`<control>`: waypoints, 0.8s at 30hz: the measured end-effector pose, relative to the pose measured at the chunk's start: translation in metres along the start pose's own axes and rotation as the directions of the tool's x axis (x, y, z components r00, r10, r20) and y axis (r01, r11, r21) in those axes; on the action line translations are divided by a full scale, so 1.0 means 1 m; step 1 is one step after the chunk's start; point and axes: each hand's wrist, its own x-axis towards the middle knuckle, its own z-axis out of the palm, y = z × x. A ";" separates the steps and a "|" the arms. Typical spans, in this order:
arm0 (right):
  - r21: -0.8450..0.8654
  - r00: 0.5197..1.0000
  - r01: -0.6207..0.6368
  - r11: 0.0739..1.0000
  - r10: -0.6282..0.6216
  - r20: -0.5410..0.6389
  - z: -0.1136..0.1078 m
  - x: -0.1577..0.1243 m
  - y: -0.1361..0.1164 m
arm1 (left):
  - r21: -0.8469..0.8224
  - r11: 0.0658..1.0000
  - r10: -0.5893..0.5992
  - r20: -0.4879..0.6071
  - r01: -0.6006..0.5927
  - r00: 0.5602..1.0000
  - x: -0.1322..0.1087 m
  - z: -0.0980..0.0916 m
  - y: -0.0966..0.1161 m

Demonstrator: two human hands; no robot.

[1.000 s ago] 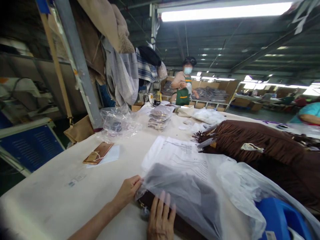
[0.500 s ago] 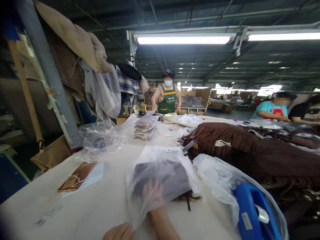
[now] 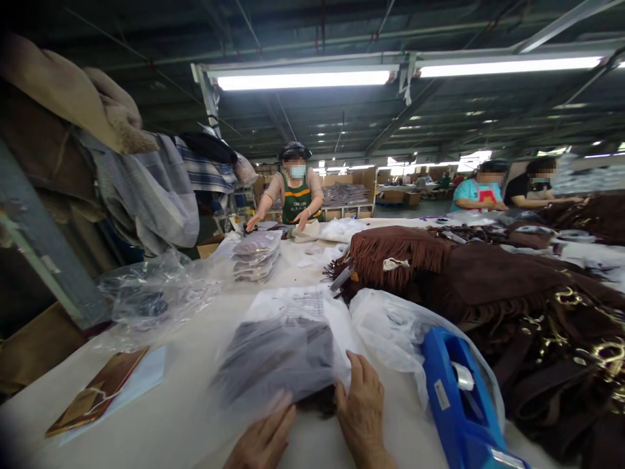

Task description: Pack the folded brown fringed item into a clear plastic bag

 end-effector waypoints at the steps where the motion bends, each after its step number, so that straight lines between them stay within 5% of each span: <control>1: 0.032 0.999 -0.036 0.999 0.035 0.025 0.002 0.007 0.008 | -0.027 1.000 0.008 0.057 -0.006 0.998 0.023 0.006 0.003; 5: 0.199 0.977 -0.172 0.965 0.140 0.162 0.008 0.017 0.014 | -0.177 0.981 -0.018 0.342 0.083 0.939 0.098 0.017 0.003; 8: 0.297 0.949 -0.263 0.918 0.191 0.250 0.003 0.010 0.008 | -0.257 0.966 0.085 0.457 0.040 0.885 0.122 0.012 -0.001; 17: 0.418 0.875 -0.416 0.807 0.231 0.425 -0.018 0.001 0.009 | -0.362 0.930 0.232 0.432 -0.068 0.871 0.129 -0.006 0.004; 24: 0.399 0.917 -0.340 0.852 0.207 0.340 -0.017 -0.003 0.013 | -0.260 0.946 0.284 0.386 -0.192 0.878 0.125 -0.003 0.024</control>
